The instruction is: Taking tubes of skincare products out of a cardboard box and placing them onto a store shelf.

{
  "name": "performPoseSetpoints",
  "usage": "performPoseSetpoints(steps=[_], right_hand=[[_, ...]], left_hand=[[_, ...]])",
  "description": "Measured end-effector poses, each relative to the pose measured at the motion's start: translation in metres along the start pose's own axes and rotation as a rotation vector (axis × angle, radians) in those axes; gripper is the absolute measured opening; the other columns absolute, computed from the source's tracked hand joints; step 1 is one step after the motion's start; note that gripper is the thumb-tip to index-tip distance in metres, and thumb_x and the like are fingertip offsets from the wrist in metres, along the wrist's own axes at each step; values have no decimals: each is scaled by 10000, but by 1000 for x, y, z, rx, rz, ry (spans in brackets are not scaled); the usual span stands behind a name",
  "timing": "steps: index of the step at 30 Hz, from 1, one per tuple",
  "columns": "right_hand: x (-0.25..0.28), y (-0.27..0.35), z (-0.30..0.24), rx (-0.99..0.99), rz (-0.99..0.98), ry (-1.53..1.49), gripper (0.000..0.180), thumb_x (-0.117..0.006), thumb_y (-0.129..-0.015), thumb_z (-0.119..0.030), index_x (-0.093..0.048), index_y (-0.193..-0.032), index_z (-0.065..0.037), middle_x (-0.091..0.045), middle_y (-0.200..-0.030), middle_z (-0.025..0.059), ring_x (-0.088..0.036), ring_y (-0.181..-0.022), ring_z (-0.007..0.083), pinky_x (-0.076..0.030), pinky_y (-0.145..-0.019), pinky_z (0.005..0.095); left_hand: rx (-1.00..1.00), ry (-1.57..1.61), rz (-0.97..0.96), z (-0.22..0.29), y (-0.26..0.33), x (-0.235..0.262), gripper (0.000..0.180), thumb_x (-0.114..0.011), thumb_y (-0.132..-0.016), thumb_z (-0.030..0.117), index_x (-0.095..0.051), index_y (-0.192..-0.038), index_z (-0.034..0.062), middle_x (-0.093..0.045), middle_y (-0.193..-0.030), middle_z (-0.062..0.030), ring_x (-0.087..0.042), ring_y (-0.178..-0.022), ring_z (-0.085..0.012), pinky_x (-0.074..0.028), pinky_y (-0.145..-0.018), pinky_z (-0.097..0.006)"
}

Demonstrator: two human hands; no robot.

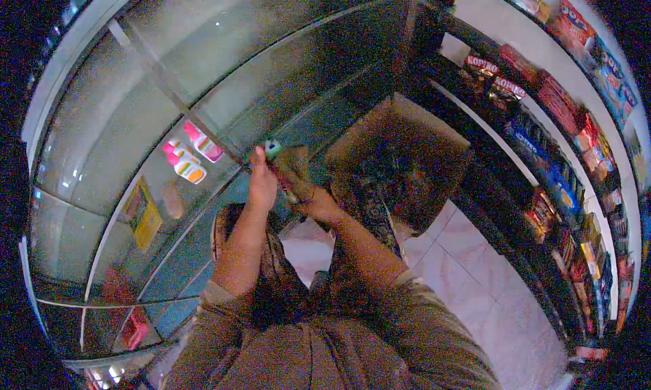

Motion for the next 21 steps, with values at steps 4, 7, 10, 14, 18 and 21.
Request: performPoseSetpoints(steps=[4, 7, 10, 14, 18, 21], right_hand=[[18, 0, 0, -236, 112, -122, 285, -658, -714, -173, -558, -956, -60, -592, -848, 31, -545, -738, 147, -440, -678, 287], [54, 9, -22, -177, 524, -343, 260, -623, -745, -206, -562, -931, -34, -584, -789, 34, -531, -686, 135, -436, -634, 283], [94, 16, -19, -268, 843, -563, 269, -577, -780, -255, -560, -920, -26, -564, -816, 67, -535, -740, 174, -433, -672, 307], [129, 28, 71, -430, 1057, -984, 352, -463, -841, -359, -480, -1106, -127, -556, -1007, 74, -529, -867, 218, -439, -768, 410], [230, 87, 201, -362, 977, -460, 511, -479, -809, -426, -397, -1216, -129, -497, -1103, 97, -510, -876, 262, -424, -745, 427], [185, 86, 176, -338, 1046, -764, 608, -528, -758, -530, -413, -1196, -124, -526, -1022, 105, -558, -724, 273, -471, -596, 437]], left_hand=[[121, 208, -214, -8, -3, 0, 609, -427, -830, 507, -273, -1277, 122, -331, -1227, -81, -256, -1194, -215, -138, -1014, -384], [143, -5, -219, 5, 5, 5, 718, -398, -797, 587, -202, -1320, 137, -271, -1303, -136, -210, -1239, -263, -139, -1016, -445], [173, -115, -202, 20, 17, 20, 749, -396, -782, 609, -193, -1322, 131, -262, -1313, -150, -230, -1234, -278, -177, -1006, -454], [131, -268, -158, 42, 36, 55, 699, -288, -820, 602, -201, -1316, 117, -289, -1313, -139, -285, -1208, -274, -226, -993, -443], [151, -275, -178, 36, 33, 40, 699, -328, -813, 597, -220, -1302, 110, -315, -1299, -129, -351, -1165, -275, -281, -964, -439], [160, -273, -23, 36, 36, 77, 645, -412, -816, 544, -280, -1266, 101, -370, -1254, -116, -430, -1092, -258, -359, -900, -424]])
Point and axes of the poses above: each hand's wrist, its own y-axis away from the middle knuckle, its own x-axis out of the back of the hand, z = x × y, the point moved 6 cm from there along -y, towards the middle knuckle
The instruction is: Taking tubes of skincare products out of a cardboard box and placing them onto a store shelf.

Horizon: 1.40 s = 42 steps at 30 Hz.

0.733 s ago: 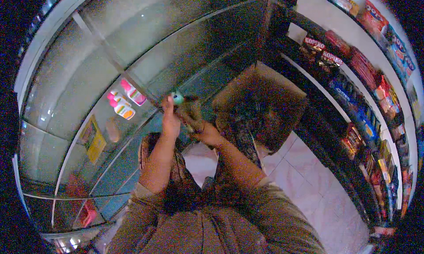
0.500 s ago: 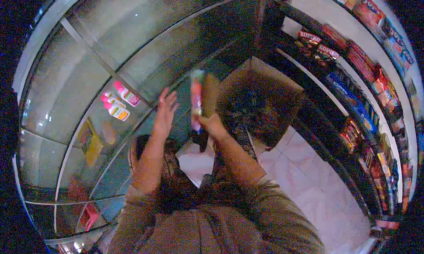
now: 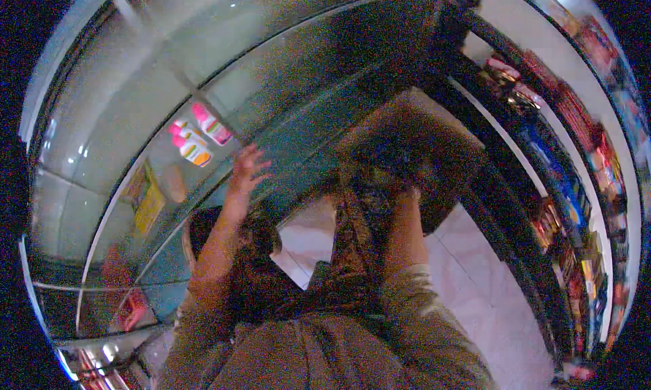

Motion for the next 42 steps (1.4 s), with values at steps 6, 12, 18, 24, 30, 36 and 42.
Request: performPoseSetpoints(steps=[6, 12, 18, 24, 30, 36, 42], right_hand=[[6, 15, -20, 35, -173, 233, 599, -499, -776, -514, -393, -1212, -117, -493, -1065, 102, -524, -787, 269, -452, -640, 432], [-1, 11, -36, 118, -313, 449, 590, -470, -793, -497, -373, -1228, -111, -460, -1107, 98, -489, -851, 265, -432, -685, 427], [-19, 21, -38, 200, -471, 634, 582, -442, -810, -480, -352, -1245, -104, -427, -1149, 95, -455, -914, 260, -412, -730, 421], [-22, 33, -40, 298, -590, 830, 573, -413, -827, -464, -332, -1261, -98, -394, -1191, 91, -420, -977, 256, -392, -774, 416], [-10, 40, -49, 452, -760, 1041, 565, -385, -845, -447, -312, -1277, -91, -362, -1233, 87, -386, -1040, 252, -372, -819, 410], [-5, 41, -56, 628, -905, 1284, 557, -356, -862, -430, -291, -1293, -85, -329, -1276, 84, -351, -1103, 247, -352, -864, 405], [-16, 44, -51, 820, -1094, 1519, 549, -327, -879, -414, -271, -1310, -78, -296, -1318, 80, -316, -1166, 243, -332, -908, 400]], left_hand=[[-157, -30, 132, 22, 12, 3, 395, -535, -837, 155, -358, -1171, 42, -441, -1094, -95, -539, -860, -159, -459, -702, -269], [-533, -417, 686, 38, 14, 71, 413, -628, -713, 40, -405, -1061, 30, -466, -1061, -90, -500, -899, -198, -453, -722, -303], [-494, -353, 921, -11, -13, 184, 669, -777, -542, 146, -360, -1049, 20, -394, -1014, -103, -441, -834, -193, -408, -674, -311], [-604, -728, 812, 13, -19, 125, 847, -814, -469, 158, -345, -1157, 5, -437, -1142, -144, -436, -1037, -282, -393, -868, -370], [-559, -782, 913, 41, -16, 125, 902, -755, -537, 122, -229, -1256, -20, -297, -1260, -203, -334, -1157, -329, -278, -977, -379], [-610, -400, 906, 32, -38, 140, 861, -759, -498, 97, -292, -1215, -2, -432, -1094, -145, -408, -1077, -255, -359, -895, -343], [-429, -805, 875, 35, -43, 146, 652, -773, -478, 177, -485, -1038, 8, -483, -1035, -179, -465, -906, -331, -392, -827, -401]])
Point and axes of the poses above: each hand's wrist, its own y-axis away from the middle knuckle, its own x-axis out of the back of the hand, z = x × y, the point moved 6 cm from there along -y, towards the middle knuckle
